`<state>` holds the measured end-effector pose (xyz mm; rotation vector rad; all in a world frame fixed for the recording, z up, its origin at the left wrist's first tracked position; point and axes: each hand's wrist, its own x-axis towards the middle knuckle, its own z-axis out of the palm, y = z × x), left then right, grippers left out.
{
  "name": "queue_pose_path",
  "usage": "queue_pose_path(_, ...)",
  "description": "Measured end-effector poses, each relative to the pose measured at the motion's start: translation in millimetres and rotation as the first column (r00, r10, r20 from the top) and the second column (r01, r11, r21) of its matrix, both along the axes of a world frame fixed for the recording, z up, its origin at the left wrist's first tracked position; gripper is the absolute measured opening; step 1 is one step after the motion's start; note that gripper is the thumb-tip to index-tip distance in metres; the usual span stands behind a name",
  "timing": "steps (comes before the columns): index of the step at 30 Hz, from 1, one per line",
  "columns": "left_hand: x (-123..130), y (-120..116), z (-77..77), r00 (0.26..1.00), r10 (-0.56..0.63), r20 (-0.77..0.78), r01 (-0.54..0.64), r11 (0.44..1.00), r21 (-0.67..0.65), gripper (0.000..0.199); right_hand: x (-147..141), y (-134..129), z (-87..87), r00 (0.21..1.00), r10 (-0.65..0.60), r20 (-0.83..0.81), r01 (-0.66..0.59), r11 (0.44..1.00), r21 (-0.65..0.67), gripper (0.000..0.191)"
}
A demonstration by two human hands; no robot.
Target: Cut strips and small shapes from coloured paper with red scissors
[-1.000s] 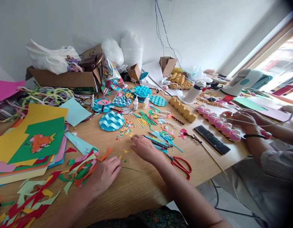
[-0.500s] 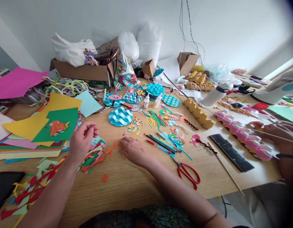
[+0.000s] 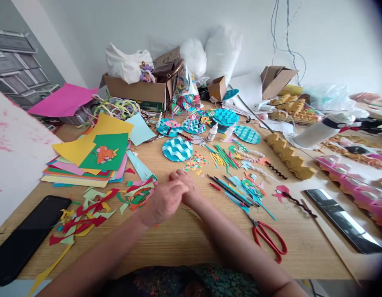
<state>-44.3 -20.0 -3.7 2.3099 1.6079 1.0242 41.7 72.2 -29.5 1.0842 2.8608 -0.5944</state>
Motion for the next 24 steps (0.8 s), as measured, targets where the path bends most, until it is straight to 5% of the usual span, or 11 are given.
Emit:
queue_pose_path(5, 20, -3, 6.2, 0.961, -0.243, -0.130, 0.242, 0.970, -0.026, 0.022, -1, 2, 0.3, 1.000, -0.027, -0.009, 0.027, 0.999, -0.026, 0.020)
queue_pose_path(11, 26, -5, 7.2, 0.954, -0.286, -0.083, 0.290, 0.957, 0.032, 0.022, -1, -2, -0.3, 0.997, -0.068, -0.045, 0.065, 0.996, -0.064, 0.011)
queue_pose_path(17, 0, -11, 15.1, 0.991, -0.133, 0.022, 0.132, 0.991, 0.036, 0.024, 5, 0, 1.6, 0.991, -0.070, -0.112, 0.055, 0.990, -0.133, 0.011)
queue_pose_path(20, -34, -14, 21.0, 0.993, 0.115, 0.040, -0.113, 0.992, -0.057, 0.024, 10, 2, 3.6, 0.986, -0.067, -0.156, 0.040, 0.985, -0.169, 0.015)
queue_pose_path(24, -83, -26, 19.3, 0.922, 0.358, -0.149, -0.387, 0.846, -0.367, 0.023, 19, 5, 6.6, 0.973, -0.029, -0.228, -0.034, 0.963, -0.268, 0.022)
